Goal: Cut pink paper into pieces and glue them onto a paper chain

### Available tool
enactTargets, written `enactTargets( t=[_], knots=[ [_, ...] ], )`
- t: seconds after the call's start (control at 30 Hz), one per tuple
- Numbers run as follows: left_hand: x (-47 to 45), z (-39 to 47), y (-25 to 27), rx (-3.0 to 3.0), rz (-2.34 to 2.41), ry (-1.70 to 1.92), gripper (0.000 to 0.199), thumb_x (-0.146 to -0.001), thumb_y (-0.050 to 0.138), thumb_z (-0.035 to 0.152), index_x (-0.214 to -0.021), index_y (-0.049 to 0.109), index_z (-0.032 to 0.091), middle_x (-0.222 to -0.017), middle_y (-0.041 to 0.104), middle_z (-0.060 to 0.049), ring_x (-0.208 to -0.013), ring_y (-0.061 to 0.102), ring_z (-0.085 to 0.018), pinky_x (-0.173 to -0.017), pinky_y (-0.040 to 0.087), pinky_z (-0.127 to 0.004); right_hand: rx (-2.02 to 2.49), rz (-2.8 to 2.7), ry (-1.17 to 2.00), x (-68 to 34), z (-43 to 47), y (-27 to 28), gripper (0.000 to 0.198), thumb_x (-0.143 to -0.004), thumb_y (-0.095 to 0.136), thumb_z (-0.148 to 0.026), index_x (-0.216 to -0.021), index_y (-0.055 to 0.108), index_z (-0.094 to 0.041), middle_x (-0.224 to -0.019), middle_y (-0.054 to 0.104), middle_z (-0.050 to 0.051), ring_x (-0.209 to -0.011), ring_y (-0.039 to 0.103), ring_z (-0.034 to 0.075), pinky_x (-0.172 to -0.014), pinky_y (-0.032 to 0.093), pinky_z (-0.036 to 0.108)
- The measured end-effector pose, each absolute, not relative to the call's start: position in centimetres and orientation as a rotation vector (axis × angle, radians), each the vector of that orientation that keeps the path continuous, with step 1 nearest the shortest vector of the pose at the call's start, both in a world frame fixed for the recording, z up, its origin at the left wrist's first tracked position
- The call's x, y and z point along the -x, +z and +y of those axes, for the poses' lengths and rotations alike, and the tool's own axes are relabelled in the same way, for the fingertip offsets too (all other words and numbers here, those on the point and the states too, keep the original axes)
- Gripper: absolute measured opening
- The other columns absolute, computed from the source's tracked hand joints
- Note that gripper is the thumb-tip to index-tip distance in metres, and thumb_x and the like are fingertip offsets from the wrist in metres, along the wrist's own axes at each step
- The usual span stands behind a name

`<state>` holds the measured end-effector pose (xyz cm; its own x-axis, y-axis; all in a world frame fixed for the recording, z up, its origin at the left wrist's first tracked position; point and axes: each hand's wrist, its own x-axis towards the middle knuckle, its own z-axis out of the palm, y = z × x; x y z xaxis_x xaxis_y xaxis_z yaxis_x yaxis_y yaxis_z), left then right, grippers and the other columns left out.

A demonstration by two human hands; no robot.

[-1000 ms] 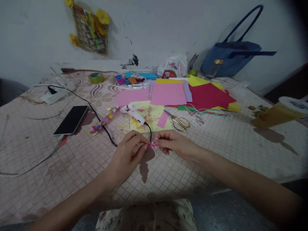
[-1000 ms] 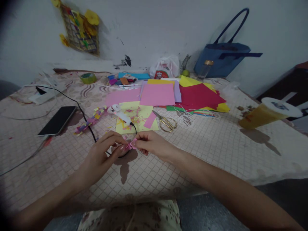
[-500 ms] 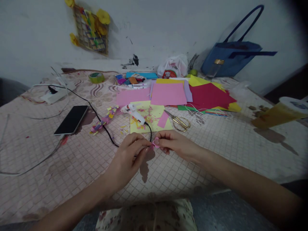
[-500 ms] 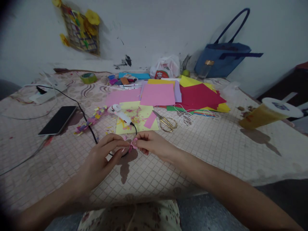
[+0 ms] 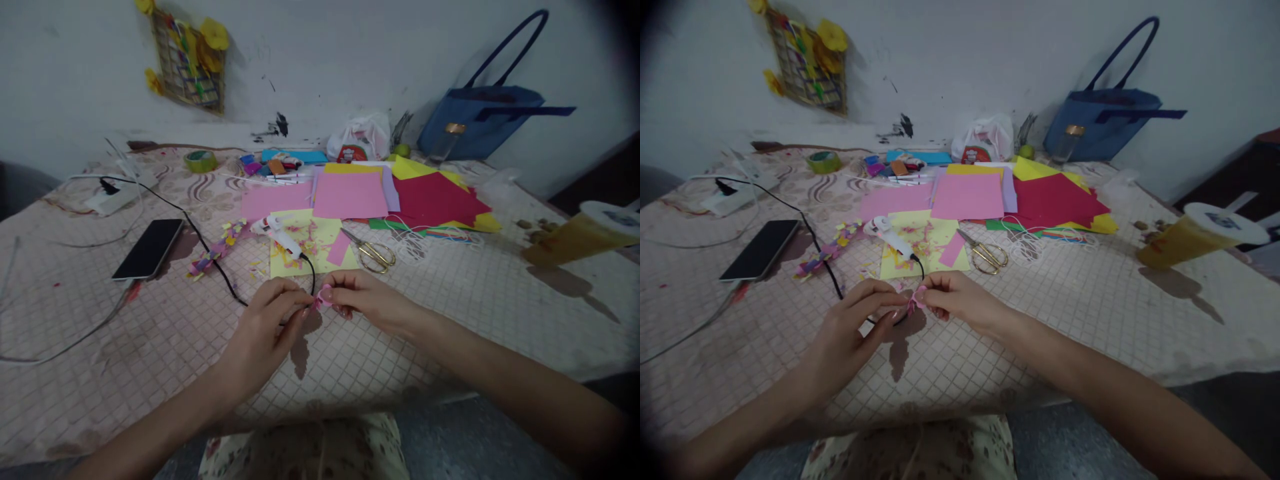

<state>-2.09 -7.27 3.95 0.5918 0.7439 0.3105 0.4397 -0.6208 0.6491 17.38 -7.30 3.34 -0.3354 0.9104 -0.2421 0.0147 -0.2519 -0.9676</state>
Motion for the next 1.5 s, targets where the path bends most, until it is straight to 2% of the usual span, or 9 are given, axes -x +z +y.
enactTargets(
  t=[0.5, 0.67, 0.83, 0.9, 1.0, 1.13, 1.23, 1.5],
  knots=[
    [2.2, -7.4, 4.1, -2.262, 0.97, 0.815, 0.022, -0.085, 0.044, 0.014, -0.101, 0.056, 0.02, -0.102, 0.054, -0.007, -0.098, 0.05, -0.018, -0.082, 0.045, -0.033, 1.12, -1.274, 1.688, -18.0, -7.3, 3.0, 0.019, -0.074, 0.061, -0.033, -0.07, 0.054, -0.015, -0.057, 0.045, -0.005, -0.048, 0.039, 0.005, -0.045, 0.029, 0.019],
    [2.4, -7.5, 3.9, -2.061, 1.126, 0.842, 0.024, -0.084, 0.048, 0.022, -0.107, 0.049, 0.021, -0.107, 0.054, -0.006, -0.094, 0.051, -0.018, -0.077, 0.047, -0.032, 1.051, -1.352, 1.667, -18.8, -7.2, 3.7, 0.02, -0.075, 0.062, -0.034, -0.073, 0.054, -0.015, -0.062, 0.047, -0.004, -0.05, 0.04, 0.005, -0.044, 0.031, 0.018],
    [2.3, -7.0, 4.1, -1.776, 1.013, 0.81, 0.027, -0.086, 0.046, 0.03, -0.111, 0.049, 0.021, -0.113, 0.054, -0.007, -0.097, 0.052, -0.017, -0.076, 0.046, -0.029, 1.026, -1.511, 1.627, -19.6, -6.8, 4.7, 0.02, -0.077, 0.061, -0.034, -0.075, 0.055, -0.015, -0.061, 0.047, -0.004, -0.051, 0.04, 0.005, -0.045, 0.033, 0.018],
    [2.2, -6.7, 4.4, -1.665, 0.94, 0.755, 0.027, -0.086, 0.045, 0.034, -0.108, 0.051, 0.02, -0.108, 0.056, -0.006, -0.094, 0.054, -0.017, -0.071, 0.046, -0.026, 1.032, -1.551, 1.635, -19.7, -6.6, 4.9, 0.019, -0.078, 0.061, -0.033, -0.076, 0.055, -0.015, -0.061, 0.047, -0.004, -0.05, 0.04, 0.005, -0.044, 0.033, 0.018],
    [2.1, -6.3, 4.6, -1.52, 0.876, 0.645, 0.027, -0.085, 0.045, 0.039, -0.1, 0.056, 0.019, -0.09, 0.06, -0.004, -0.078, 0.056, -0.014, -0.059, 0.043, -0.022, 1.031, -1.611, 1.649, -19.7, -6.3, 5.2, 0.018, -0.078, 0.06, -0.032, -0.078, 0.056, -0.015, -0.062, 0.046, -0.004, -0.05, 0.04, 0.005, -0.044, 0.033, 0.017],
    [1.9, -6.1, 4.6, -1.377, 0.827, 0.588, 0.025, -0.081, 0.051, 0.039, -0.08, 0.056, 0.014, -0.07, 0.056, -0.001, -0.058, 0.049, -0.009, -0.049, 0.035, -0.019, 1.046, -1.656, 1.663, -19.4, -5.9, 5.4, 0.021, -0.078, 0.06, -0.035, -0.076, 0.055, -0.015, -0.06, 0.045, -0.005, -0.049, 0.039, 0.005, -0.043, 0.032, 0.018],
    [1.9, -6.0, 4.4, -1.348, 0.837, 0.612, 0.025, -0.079, 0.053, 0.037, -0.074, 0.054, 0.013, -0.067, 0.055, -0.002, -0.056, 0.047, -0.008, -0.047, 0.033, -0.018, 1.066, -1.658, 1.68, -19.3, -5.6, 5.5, 0.023, -0.078, 0.059, -0.037, -0.076, 0.054, -0.015, -0.061, 0.046, -0.005, -0.049, 0.04, 0.005, -0.044, 0.033, 0.018],
    [2.5, -6.0, 4.0, -1.422, 0.808, 0.669, 0.024, -0.081, 0.051, 0.037, -0.075, 0.055, 0.014, -0.068, 0.053, -0.001, -0.059, 0.046, -0.009, -0.053, 0.035, -0.02, 1.099, -1.669, 1.665, -19.6, -5.5, 5.7, 0.02, -0.078, 0.06, -0.034, -0.084, 0.057, -0.015, -0.063, 0.049, -0.003, -0.052, 0.043, 0.006, -0.047, 0.038, 0.018]
  ],
)
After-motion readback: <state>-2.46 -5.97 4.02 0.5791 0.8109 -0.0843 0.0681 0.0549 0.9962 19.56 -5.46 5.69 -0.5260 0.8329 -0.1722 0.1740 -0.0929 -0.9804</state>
